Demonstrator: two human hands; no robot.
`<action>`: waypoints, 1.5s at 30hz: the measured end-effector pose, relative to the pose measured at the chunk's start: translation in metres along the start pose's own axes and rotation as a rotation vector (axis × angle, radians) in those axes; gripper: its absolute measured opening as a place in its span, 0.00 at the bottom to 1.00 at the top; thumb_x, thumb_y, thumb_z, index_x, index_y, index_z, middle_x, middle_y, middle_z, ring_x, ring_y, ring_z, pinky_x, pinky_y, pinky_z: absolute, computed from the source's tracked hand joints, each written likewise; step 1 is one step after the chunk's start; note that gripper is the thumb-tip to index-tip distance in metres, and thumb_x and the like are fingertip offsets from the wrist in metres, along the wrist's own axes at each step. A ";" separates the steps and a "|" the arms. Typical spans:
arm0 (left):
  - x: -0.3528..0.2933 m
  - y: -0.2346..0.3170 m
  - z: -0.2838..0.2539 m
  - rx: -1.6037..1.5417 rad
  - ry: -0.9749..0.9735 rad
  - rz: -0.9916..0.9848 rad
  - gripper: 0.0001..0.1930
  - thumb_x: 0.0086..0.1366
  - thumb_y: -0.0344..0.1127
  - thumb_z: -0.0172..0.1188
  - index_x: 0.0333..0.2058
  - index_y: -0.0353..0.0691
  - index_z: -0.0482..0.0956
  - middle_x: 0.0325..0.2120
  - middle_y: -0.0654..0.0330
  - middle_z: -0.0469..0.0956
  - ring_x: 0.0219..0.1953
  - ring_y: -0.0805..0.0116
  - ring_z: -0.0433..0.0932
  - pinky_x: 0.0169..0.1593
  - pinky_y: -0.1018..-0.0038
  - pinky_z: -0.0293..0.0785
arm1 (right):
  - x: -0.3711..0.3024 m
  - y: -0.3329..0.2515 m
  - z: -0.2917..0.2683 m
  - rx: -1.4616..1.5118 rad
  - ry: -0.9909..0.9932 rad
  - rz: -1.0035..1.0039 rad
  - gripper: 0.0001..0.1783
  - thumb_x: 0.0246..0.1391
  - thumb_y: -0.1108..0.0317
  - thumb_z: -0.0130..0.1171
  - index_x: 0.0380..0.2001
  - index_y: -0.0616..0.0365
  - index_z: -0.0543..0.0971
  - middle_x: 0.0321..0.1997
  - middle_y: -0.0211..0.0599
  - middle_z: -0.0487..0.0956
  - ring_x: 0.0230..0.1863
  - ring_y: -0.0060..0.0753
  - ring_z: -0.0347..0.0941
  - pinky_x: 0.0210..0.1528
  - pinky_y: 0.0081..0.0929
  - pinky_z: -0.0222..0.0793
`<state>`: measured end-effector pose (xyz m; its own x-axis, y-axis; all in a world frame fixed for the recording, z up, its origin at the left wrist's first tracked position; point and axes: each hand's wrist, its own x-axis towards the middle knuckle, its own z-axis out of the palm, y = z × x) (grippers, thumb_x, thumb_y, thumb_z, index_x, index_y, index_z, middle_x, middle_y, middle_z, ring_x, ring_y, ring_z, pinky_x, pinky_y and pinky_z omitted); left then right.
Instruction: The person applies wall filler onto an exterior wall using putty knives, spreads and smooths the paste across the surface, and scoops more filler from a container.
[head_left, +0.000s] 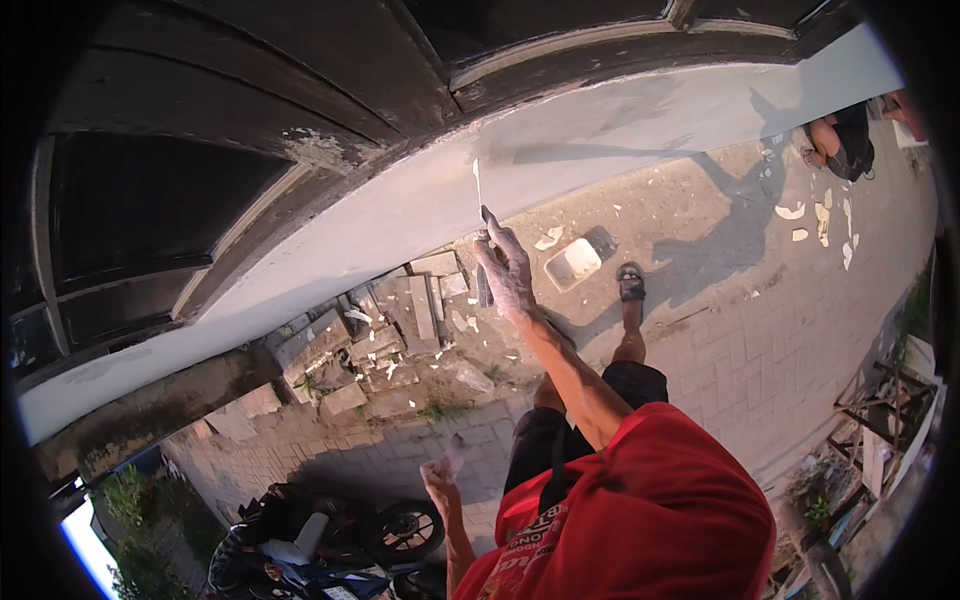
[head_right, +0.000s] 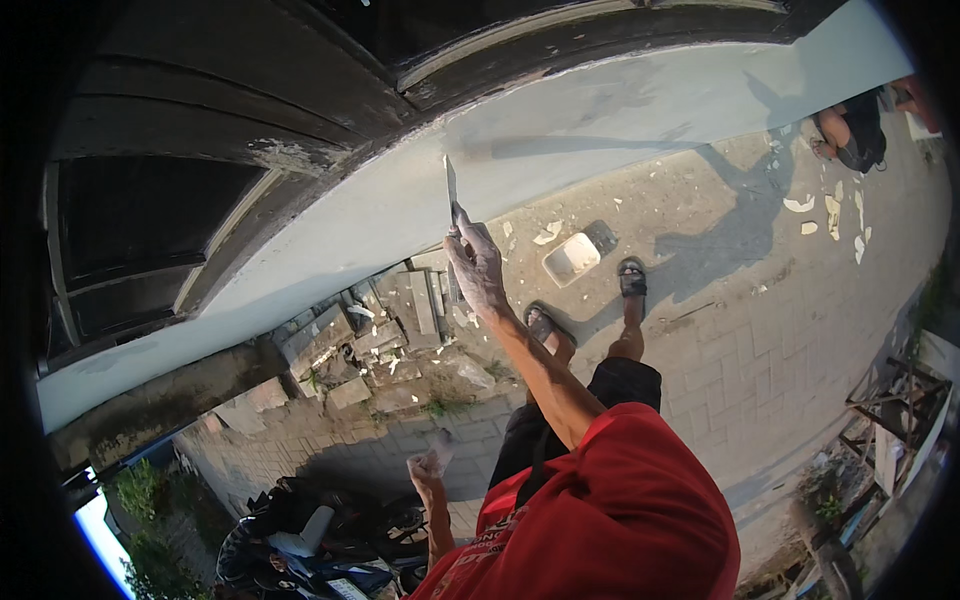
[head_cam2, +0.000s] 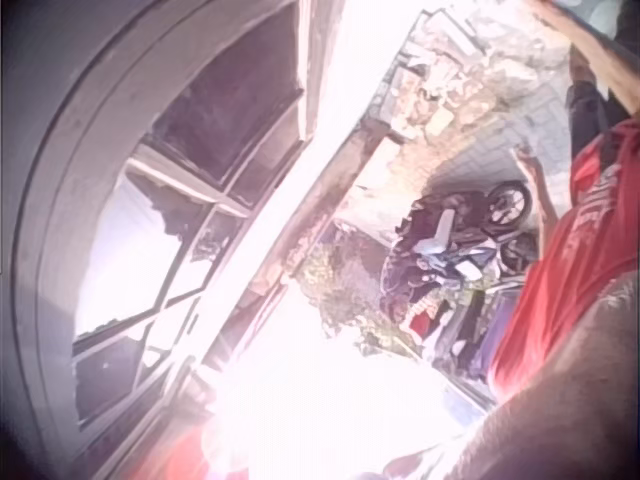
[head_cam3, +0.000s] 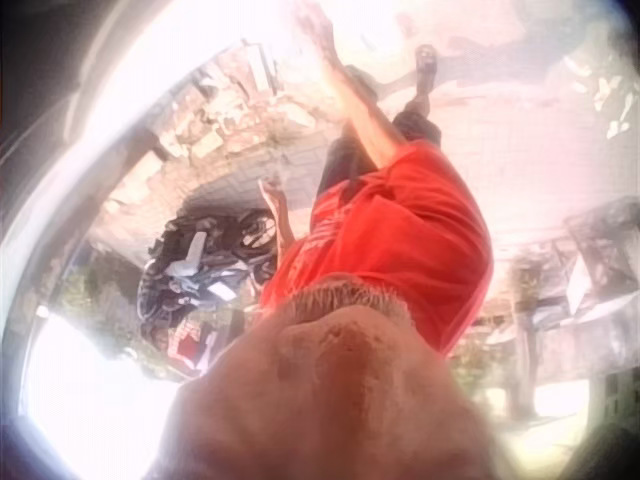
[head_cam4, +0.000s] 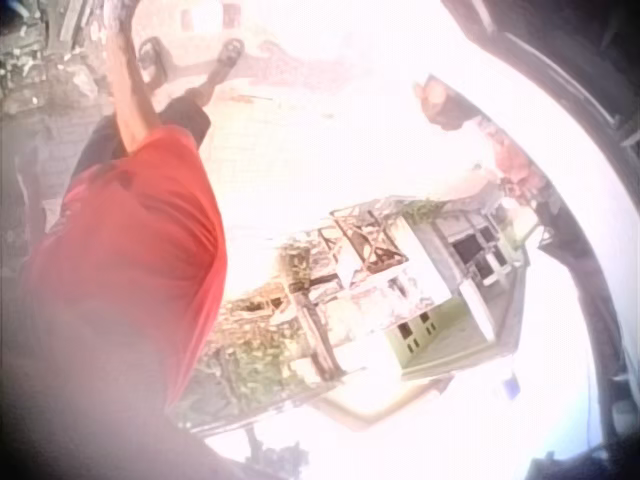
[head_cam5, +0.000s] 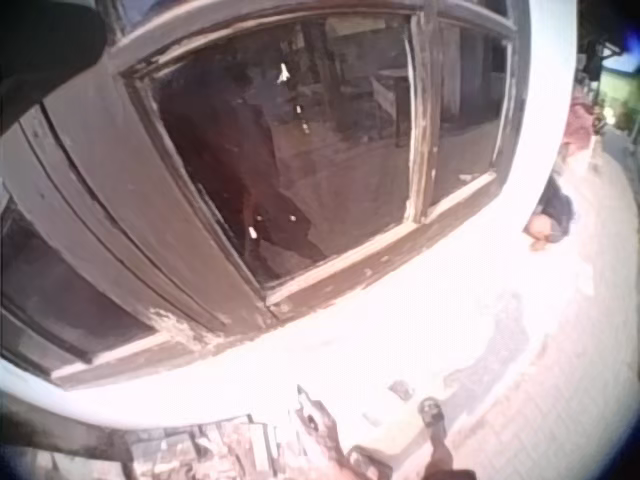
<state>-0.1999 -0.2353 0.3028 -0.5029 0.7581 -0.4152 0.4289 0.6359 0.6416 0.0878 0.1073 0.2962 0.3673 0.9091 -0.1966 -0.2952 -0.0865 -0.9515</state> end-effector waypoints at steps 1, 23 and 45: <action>0.004 -0.001 0.004 -0.005 -0.005 0.006 0.14 0.66 0.38 0.61 0.31 0.36 0.67 0.23 0.64 0.64 0.26 0.73 0.60 0.30 0.74 0.64 | 0.006 0.012 -0.005 0.196 0.046 0.004 0.26 0.61 0.73 0.56 0.63 0.55 0.68 0.40 0.23 0.68 0.32 0.12 0.65 0.32 0.14 0.67; 0.022 -0.009 -0.001 0.110 -0.068 0.048 0.15 0.67 0.42 0.59 0.31 0.35 0.70 0.20 0.66 0.65 0.23 0.73 0.61 0.25 0.71 0.61 | 0.048 0.019 0.011 1.049 0.172 0.278 0.17 0.56 0.62 0.60 0.48 0.52 0.75 0.32 0.28 0.74 0.25 0.24 0.73 0.23 0.22 0.72; 0.010 -0.027 -0.009 0.044 -0.016 0.031 0.14 0.66 0.40 0.60 0.30 0.35 0.68 0.19 0.66 0.64 0.23 0.75 0.61 0.26 0.74 0.60 | -0.004 -0.032 0.057 0.762 0.151 0.250 0.25 0.58 0.67 0.59 0.60 0.53 0.70 0.30 0.23 0.72 0.25 0.16 0.70 0.27 0.17 0.73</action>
<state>-0.2235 -0.2456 0.2873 -0.4767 0.7796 -0.4062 0.4771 0.6176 0.6253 0.0459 0.1297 0.3403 0.3102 0.8301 -0.4633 -0.8832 0.0713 -0.4636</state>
